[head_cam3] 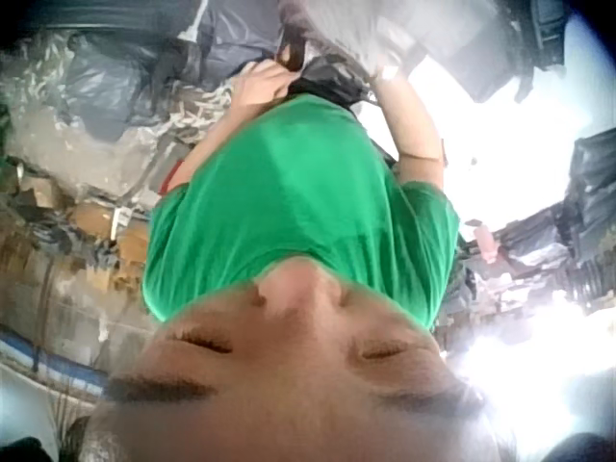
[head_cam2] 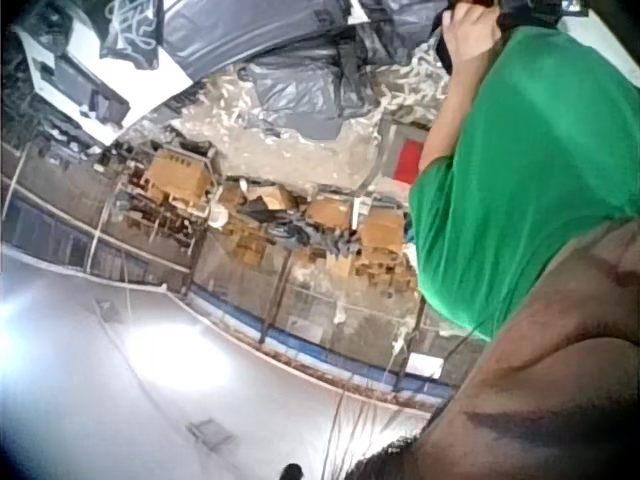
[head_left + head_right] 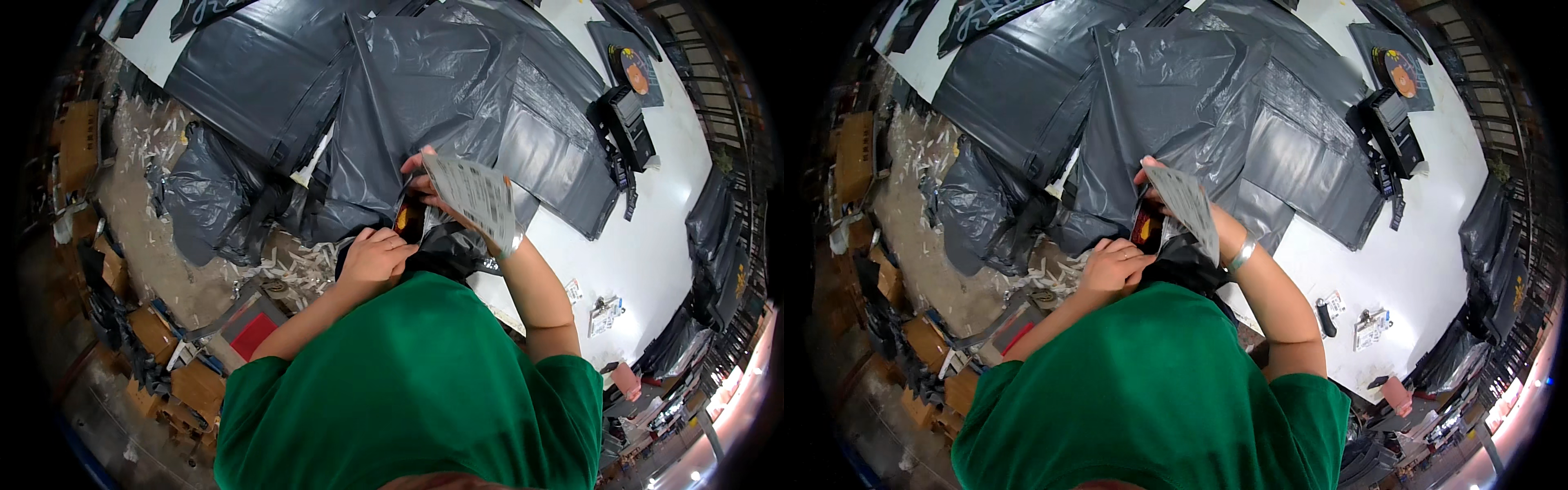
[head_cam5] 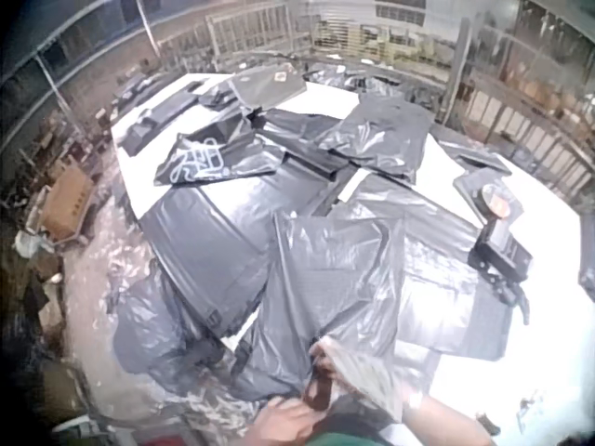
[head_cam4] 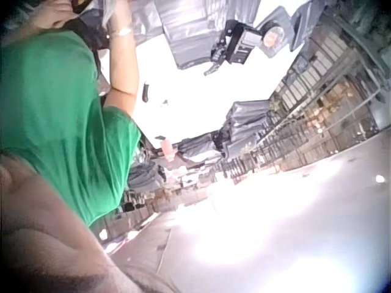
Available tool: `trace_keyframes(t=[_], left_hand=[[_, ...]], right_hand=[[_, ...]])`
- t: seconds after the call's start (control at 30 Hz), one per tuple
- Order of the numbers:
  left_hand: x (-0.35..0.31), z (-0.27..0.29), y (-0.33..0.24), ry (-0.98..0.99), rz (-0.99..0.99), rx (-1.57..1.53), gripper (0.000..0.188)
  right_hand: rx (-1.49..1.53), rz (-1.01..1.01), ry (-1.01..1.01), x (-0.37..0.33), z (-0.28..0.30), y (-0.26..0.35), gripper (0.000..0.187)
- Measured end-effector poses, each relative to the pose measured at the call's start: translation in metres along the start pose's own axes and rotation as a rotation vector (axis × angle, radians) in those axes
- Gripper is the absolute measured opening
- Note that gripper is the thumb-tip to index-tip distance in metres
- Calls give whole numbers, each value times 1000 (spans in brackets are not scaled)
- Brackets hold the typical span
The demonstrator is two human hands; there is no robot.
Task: The person organizes and labels several grey plastic shipping mailers on a large work table. The person retrieves a stack of clear plastic bags, moves them, and then proceeds to peel adhesive labels and apply them to the grey mailers one at a time before setting them aside.
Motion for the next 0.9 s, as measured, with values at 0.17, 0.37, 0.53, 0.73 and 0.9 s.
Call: trace_keyframes(t=[0.17,0.37,0.53,0.73,0.9], left_hand=[[28,31,0,187,154,198,19],[192,48,-17,56,-34,-50,11],[430,-60,-65,149,-375,-28,18],[621,-167,-127,-282,-630,359,33],[661,-199,-147,2,-637,624,23]], right_hand=[[99,51,75,-55,38,31,80],[288,608,-555,-151,161,1,66],[144,900,-1449,-231,205,-36,50],[128,830,-1780,-278,232,-64,48],[157,830,-1668,-270,239,-68,47]])
Point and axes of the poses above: each hand's wrist, its own x-axis towards the middle knuckle, its own z-axis out of the back of the hand, y = z × x, the point moved 1 cm from there along x, towards the middle knuckle, and after that the axes turned 13 degrees about x, right-handed, at the moved point
